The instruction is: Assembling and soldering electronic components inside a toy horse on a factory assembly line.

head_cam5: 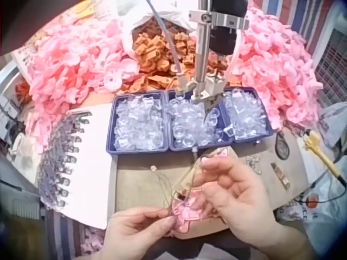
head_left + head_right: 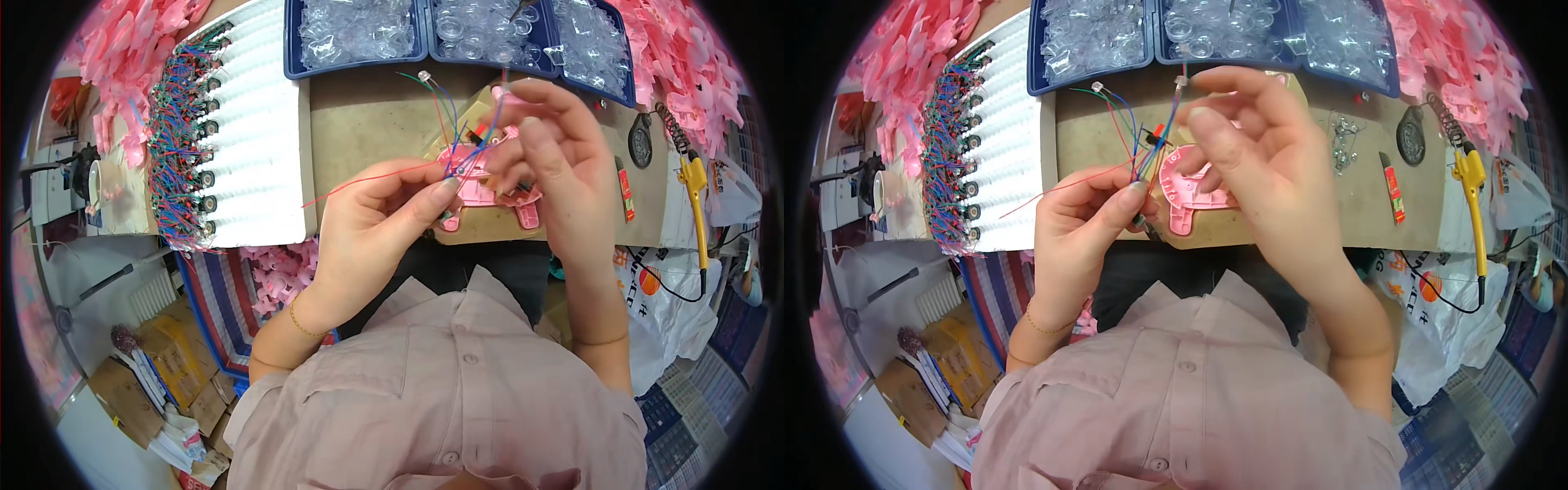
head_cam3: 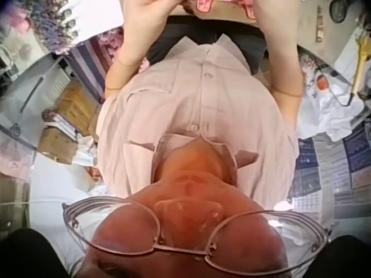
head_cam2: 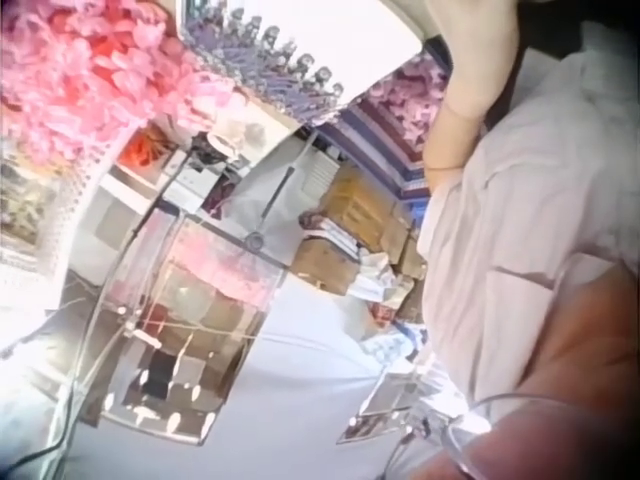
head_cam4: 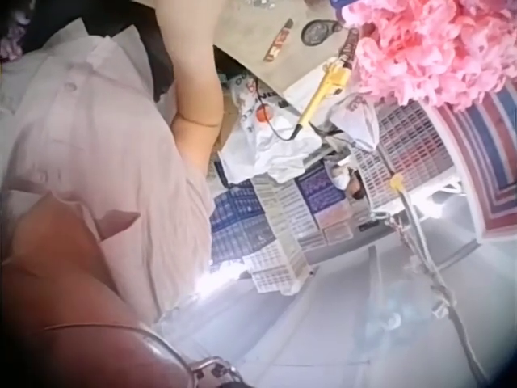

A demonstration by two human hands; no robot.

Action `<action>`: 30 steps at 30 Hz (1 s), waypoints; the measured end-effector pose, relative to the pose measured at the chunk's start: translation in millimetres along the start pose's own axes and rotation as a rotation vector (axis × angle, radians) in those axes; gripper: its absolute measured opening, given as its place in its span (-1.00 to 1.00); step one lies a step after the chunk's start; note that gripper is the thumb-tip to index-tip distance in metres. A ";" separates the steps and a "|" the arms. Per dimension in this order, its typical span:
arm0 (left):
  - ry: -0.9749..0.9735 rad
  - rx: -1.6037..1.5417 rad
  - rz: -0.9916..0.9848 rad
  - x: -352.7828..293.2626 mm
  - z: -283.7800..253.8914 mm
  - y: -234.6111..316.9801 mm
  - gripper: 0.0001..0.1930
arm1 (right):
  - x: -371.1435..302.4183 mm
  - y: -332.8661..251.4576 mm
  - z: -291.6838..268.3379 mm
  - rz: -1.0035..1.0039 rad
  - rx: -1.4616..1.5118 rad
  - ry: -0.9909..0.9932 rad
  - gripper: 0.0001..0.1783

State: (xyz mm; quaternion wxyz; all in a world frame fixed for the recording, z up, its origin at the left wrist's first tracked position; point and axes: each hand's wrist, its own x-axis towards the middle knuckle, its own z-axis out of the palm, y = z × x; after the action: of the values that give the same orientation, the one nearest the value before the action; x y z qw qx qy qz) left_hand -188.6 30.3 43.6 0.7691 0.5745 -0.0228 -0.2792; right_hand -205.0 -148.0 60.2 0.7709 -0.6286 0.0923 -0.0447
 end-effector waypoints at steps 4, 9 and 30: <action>0.023 -0.028 0.043 1.5 1.3 -0.2 -0.78 | -12.5 -3.8 -6.7 0.092 -0.306 -0.120 -0.75; 0.050 -0.004 0.141 0.7 6.2 -2.5 -0.78 | -11.9 14.8 1.9 0.030 -0.195 -0.235 -0.84; 0.141 -0.371 0.203 -1.0 -8.1 -17.9 -0.81 | -2.3 2.1 -2.4 -0.724 -1.139 -0.317 -0.79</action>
State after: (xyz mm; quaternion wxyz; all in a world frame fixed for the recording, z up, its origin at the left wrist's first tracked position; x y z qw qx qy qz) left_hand -193.7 34.6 25.0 0.8855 0.4359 0.0250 -0.1589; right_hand -207.9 -149.5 57.9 0.2616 -0.9256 -0.2280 -0.1514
